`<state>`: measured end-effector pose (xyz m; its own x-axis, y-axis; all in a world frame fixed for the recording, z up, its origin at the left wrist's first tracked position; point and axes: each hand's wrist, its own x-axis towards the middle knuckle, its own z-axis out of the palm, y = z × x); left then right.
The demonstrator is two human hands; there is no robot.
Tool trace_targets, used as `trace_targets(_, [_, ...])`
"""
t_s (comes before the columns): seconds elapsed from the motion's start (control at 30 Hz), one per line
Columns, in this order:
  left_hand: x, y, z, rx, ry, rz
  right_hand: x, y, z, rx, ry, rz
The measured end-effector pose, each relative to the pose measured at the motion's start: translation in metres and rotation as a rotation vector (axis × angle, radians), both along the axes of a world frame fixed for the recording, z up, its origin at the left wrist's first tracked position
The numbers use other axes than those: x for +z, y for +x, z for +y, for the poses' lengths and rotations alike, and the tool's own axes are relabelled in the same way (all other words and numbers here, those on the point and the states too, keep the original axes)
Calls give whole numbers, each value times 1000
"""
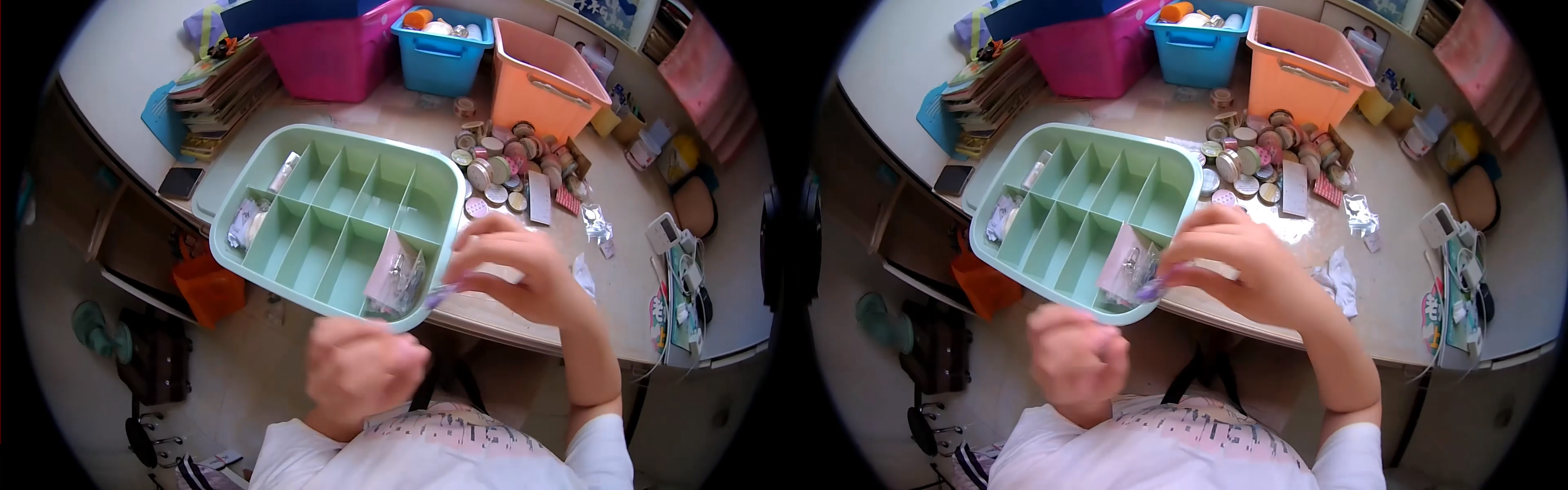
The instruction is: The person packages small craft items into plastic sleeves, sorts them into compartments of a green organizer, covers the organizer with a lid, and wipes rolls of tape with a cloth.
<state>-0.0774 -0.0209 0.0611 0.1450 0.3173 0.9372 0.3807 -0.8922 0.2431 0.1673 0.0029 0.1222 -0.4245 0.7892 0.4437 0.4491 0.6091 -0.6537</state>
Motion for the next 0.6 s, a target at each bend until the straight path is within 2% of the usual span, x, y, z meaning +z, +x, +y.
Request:
trace_targets(0.07, [14, -9, 5, 113, -211, -53, -6, -12, 22, 163, -10, -148])
trace_targets(0.1, [12, -10, 8, 87, -315, -66, -8, -17, 28, 160, -7, -145])
trace_targets(0.13, [12, -11, 10, 85, -312, -64, -9, -22, 33, 187, 1, -222])
trace_targets(0.2, [16, -10, 15, 121, -421, 127, -7, -27, 39, 210, 13, -297])
trace_targets(0.23, [17, -5, 16, 114, -499, 100, -6, -28, 41, 217, 43, -307])
trace_targets(0.37, [15, 0, 19, 199, -464, 218, -11, -30, 39, 143, 12, -305])
trace_targets(0.47, [23, 4, 19, 251, -594, 206, -3, -25, 31, 66, 39, -253])
trace_targets(0.6, [26, 6, 27, 283, -565, 312, -16, -31, 25, -34, -20, -427])
